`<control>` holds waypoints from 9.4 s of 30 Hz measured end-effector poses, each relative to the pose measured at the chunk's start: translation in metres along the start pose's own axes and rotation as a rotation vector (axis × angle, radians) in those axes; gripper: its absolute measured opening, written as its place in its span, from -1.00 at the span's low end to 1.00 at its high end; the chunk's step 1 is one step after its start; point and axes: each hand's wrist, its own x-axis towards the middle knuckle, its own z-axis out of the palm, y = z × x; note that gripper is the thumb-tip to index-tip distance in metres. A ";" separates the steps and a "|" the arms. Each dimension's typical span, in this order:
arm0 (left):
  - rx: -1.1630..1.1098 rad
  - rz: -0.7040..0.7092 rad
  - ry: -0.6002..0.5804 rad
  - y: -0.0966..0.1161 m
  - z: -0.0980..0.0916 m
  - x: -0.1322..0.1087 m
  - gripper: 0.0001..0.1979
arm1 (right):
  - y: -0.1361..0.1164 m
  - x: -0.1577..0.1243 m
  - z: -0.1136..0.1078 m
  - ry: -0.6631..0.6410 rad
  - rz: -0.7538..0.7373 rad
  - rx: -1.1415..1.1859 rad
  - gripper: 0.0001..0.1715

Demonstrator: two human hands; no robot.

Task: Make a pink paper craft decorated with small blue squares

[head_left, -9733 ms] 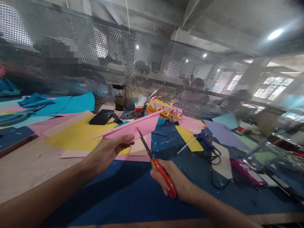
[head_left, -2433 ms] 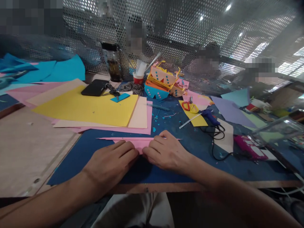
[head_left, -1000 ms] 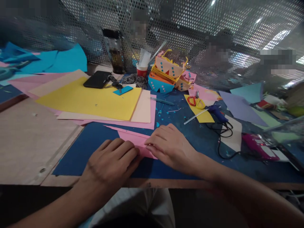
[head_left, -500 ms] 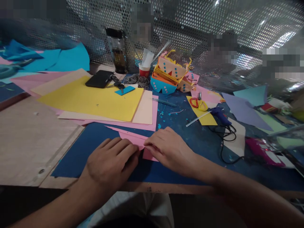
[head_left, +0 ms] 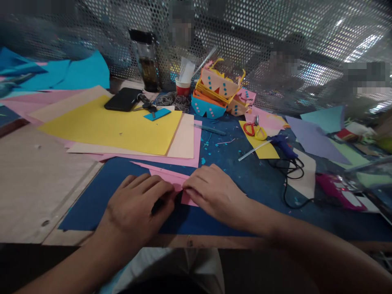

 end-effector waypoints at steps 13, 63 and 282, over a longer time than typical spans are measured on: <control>-0.043 -0.030 0.006 -0.003 0.000 0.002 -0.82 | 0.000 0.002 0.003 -0.006 0.002 -0.032 -0.75; -0.161 -0.029 0.006 -0.001 -0.006 0.001 -0.83 | -0.008 0.010 0.000 -0.097 0.081 -0.042 -0.78; 0.069 -0.208 -0.156 0.017 -0.002 0.001 -0.90 | -0.015 0.002 -0.008 -0.129 0.092 -0.023 -0.81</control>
